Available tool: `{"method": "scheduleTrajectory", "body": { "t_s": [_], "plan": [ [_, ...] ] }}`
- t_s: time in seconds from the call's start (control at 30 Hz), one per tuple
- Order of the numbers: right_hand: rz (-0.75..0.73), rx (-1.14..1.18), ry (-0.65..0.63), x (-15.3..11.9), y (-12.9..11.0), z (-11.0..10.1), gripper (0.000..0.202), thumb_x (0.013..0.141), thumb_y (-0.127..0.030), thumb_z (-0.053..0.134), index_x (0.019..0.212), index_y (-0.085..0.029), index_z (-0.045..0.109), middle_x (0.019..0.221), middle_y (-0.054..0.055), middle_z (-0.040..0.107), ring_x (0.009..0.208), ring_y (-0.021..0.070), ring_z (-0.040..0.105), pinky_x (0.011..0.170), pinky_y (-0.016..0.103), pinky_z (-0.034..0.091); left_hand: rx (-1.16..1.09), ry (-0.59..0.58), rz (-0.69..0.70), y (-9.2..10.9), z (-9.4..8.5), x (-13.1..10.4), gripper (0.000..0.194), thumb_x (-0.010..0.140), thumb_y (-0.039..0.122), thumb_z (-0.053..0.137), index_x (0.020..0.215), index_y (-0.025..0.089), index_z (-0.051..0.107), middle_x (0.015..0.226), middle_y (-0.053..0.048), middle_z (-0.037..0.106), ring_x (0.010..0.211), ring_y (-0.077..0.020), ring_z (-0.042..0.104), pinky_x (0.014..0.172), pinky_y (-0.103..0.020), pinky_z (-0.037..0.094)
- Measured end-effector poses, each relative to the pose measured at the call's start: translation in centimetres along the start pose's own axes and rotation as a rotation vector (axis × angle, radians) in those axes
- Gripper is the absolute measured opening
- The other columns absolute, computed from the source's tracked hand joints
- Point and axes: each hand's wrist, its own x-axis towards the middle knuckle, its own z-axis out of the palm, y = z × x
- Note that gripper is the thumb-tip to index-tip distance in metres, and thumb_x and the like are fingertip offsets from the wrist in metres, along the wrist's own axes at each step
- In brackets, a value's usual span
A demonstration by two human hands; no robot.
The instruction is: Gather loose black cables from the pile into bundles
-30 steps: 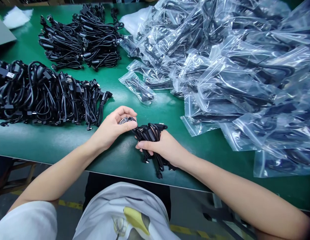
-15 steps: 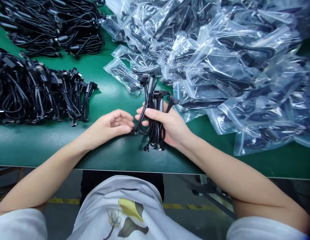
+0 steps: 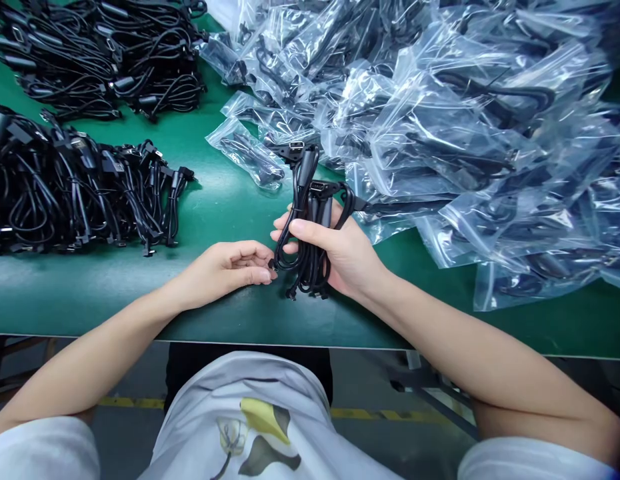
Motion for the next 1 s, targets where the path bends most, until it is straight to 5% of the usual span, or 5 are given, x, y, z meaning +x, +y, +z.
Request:
{"method": "scheduleTrajectory", "body": {
  "t_s": [0.27,0.5,0.67,0.87,1.0],
  "plan": [
    [-0.047,-0.048,-0.045,-0.4,-0.1,0.2,0.02,0.074,-0.032,0.081,0.086,-0.018,0.075,0.083,0.002,0.073,0.076,0.0157,0.068,0.075,0.03,0.059,0.116,0.033,0.088,-0.6,-0.3,0.3,0.015,0.089,0.031,0.065,0.088,0.016,0.065,0.081,-0.002,0.068,0.077,-0.0138,0.062,0.075,-0.027,0.05],
    [-0.112,-0.002,-0.011,-0.6,-0.9,0.2,0.029,0.071,-0.041,0.084,0.09,-0.023,0.074,0.097,0.002,0.074,0.097,0.0236,0.07,0.086,0.039,0.059,0.174,0.047,0.123,-0.8,-0.3,0.5,0.014,0.089,0.029,0.064,0.086,0.016,0.064,0.078,-0.002,0.068,0.075,-0.0135,0.062,0.072,-0.026,0.049],
    [-0.074,0.065,-0.061,-0.8,-1.8,0.2,0.034,0.062,-0.032,0.09,0.092,-0.025,0.074,0.086,-0.001,0.068,0.08,0.017,0.066,0.082,0.037,0.059,0.331,0.079,0.131,-0.2,-0.4,0.2,0.016,0.092,0.032,0.06,0.092,0.017,0.066,0.083,-0.003,0.07,0.075,-0.0146,0.065,0.073,-0.026,0.05],
    [0.084,-0.047,-0.104,-0.4,-0.7,-0.3,0.024,0.066,-0.028,0.086,0.084,-0.022,0.07,0.089,0.002,0.067,0.072,0.0162,0.063,0.067,0.033,0.056,0.98,1.144,0.323,1.2,-5.7,-2.1,0.028,0.085,0.035,0.07,0.107,0.019,0.064,0.099,-0.008,0.065,0.096,-0.0252,0.06,0.094,-0.039,0.044],
    [0.114,-0.021,-0.157,-0.1,-0.1,-0.3,0.022,0.074,-0.032,0.081,0.084,-0.02,0.066,0.063,-0.003,0.055,0.058,0.0124,0.053,0.056,0.028,0.047,1.096,1.239,0.252,0.4,-8.1,-2.8,0.048,0.073,0.024,0.08,0.117,0.017,0.061,0.108,-0.014,0.06,0.112,-0.0371,0.054,0.103,-0.05,0.038]
  ]
}}
